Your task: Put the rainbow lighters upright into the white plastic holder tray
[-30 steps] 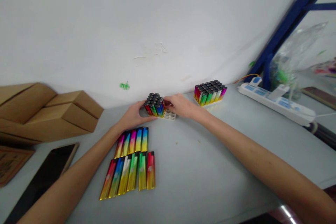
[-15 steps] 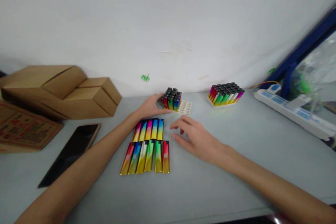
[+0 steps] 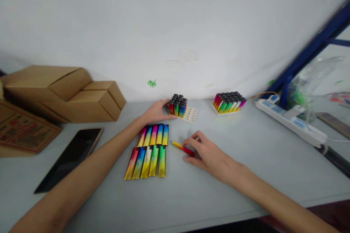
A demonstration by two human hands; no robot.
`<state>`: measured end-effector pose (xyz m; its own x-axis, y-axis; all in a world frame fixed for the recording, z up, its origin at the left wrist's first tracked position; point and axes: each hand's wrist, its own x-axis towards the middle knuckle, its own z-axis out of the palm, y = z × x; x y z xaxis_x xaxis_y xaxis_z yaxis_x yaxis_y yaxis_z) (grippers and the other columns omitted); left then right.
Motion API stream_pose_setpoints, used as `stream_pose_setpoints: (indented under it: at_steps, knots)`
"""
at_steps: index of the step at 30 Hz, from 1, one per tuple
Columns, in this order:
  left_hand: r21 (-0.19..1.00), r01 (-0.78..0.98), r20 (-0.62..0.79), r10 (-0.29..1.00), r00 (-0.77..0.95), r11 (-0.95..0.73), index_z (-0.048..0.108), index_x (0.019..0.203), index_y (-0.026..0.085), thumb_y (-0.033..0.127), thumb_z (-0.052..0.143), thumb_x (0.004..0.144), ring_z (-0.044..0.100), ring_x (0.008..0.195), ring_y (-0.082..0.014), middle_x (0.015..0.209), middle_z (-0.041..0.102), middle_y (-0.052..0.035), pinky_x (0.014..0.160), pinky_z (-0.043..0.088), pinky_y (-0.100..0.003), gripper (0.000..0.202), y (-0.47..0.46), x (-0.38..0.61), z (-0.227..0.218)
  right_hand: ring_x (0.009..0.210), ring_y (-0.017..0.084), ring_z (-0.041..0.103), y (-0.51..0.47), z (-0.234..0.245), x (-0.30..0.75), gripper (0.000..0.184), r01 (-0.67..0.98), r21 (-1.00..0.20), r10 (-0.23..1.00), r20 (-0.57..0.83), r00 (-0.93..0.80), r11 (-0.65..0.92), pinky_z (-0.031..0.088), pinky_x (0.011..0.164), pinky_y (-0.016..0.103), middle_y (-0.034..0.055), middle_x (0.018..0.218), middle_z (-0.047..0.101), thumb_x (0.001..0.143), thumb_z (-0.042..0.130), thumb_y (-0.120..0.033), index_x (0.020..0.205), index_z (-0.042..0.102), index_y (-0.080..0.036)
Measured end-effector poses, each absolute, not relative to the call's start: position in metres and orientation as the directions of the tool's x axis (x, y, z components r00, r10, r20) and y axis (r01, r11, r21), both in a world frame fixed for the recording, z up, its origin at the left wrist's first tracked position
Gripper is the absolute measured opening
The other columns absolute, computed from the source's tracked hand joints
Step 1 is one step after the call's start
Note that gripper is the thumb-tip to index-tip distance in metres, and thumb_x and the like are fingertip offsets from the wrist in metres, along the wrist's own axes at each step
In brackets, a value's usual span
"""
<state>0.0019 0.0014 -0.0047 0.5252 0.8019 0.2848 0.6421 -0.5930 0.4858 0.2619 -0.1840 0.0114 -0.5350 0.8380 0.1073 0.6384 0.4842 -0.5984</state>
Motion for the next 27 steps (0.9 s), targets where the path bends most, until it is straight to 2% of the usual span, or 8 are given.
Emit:
stream_pose_setpoints:
  at_steps: [4,7,10,13,18,21,23,27]
  knots:
    - [0.482,0.640,0.291,0.798,0.528,-0.599,0.067,0.134,0.015,0.075,0.077,0.073,0.068,0.110,-0.0353,0.125,0.074,-0.0138,0.102,0.052,-0.047,0.086,0.002,0.001,-0.006,0.105,0.027,0.066,-0.177,0.016,0.259,0.023,0.641,-0.526,0.793,0.114,-0.598,0.559,0.059,0.097,0.044,0.0113,0.117,0.063,0.100,0.065,-0.021,0.122,0.070,-0.022]
    - [0.483,0.641,0.288,0.800,0.526,-0.596,0.066,0.134,0.015,0.075,0.078,0.073,0.068,0.112,-0.0364,0.126,0.074,-0.0145,0.102,0.052,-0.048,0.087,0.002,0.001,-0.005,0.103,0.027,0.068,-0.170,0.021,0.258,0.025,0.621,-0.518,0.777,0.146,-0.613,0.587,0.059,0.097,0.046,0.0126,0.111,0.067,0.106,0.053,-0.018,0.121,0.072,-0.019]
    - [0.488,0.640,0.288,0.802,0.523,-0.593,0.066,0.134,0.015,0.075,0.078,0.072,0.068,0.112,-0.0368,0.126,0.074,-0.0146,0.103,0.052,-0.048,0.087,0.000,0.003,-0.004,0.100,0.025,0.070,-0.163,0.032,0.264,0.025,0.546,-0.611,0.787,0.223,-0.575,0.573,0.060,0.096,0.046,0.0114,0.112,0.069,0.106,0.055,-0.025,0.124,0.071,-0.021]
    - [0.494,0.633,0.289,0.799,0.527,-0.596,0.066,0.132,0.017,0.075,0.078,0.073,0.068,0.112,-0.0362,0.125,0.074,-0.0140,0.103,0.052,-0.048,0.083,0.000,0.003,-0.004,0.098,0.022,0.071,-0.154,0.044,0.273,0.025,0.432,-0.754,0.841,0.288,-0.459,0.494,0.063,0.092,0.041,0.0093,0.113,0.070,0.103,0.062,-0.031,0.126,0.072,-0.024]
    - [0.503,0.624,0.295,0.797,0.526,-0.598,0.068,0.128,0.017,0.071,0.080,0.073,0.069,0.108,-0.0357,0.122,0.075,-0.0139,0.099,0.053,-0.049,0.078,-0.001,0.004,-0.002,0.108,0.021,0.070,-0.137,0.051,0.278,0.030,0.172,-0.925,0.903,0.269,-0.334,0.339,0.063,0.092,0.036,0.0066,0.116,0.071,0.095,0.074,-0.035,0.124,0.071,-0.026]
    - [0.522,0.603,0.294,0.791,0.536,-0.603,0.070,0.127,0.018,0.067,0.082,0.073,0.069,0.108,-0.0347,0.121,0.076,-0.0117,0.099,0.053,-0.047,0.073,-0.002,0.004,0.000,0.101,0.019,0.073,-0.130,0.048,0.276,0.033,-0.024,-0.972,0.924,0.231,-0.305,0.235,0.063,0.093,0.037,0.0050,0.119,0.068,0.091,0.079,-0.038,0.122,0.071,-0.027]
    - [0.525,0.602,0.296,0.793,0.533,-0.601,0.070,0.127,0.018,0.064,0.083,0.074,0.069,0.108,-0.0344,0.121,0.075,-0.0116,0.099,0.053,-0.046,0.072,-0.003,0.004,0.000,0.092,0.017,0.075,-0.127,0.047,0.274,0.036,-0.114,-0.980,0.924,0.190,-0.331,0.160,0.065,0.087,0.036,0.0032,0.119,0.065,0.090,0.081,-0.039,0.122,0.071,-0.028]
    - [0.512,0.617,0.301,0.797,0.523,-0.598,0.069,0.129,0.017,0.065,0.083,0.073,0.069,0.110,-0.0345,0.123,0.075,-0.0118,0.101,0.053,-0.046,0.075,-0.002,0.004,-0.001,0.075,0.013,0.069,-0.123,0.049,0.271,0.041,-0.123,-0.985,0.899,0.157,-0.409,0.117,0.063,0.068,0.030,-0.0002,0.099,0.064,0.087,0.083,-0.036,0.125,0.071,-0.028]
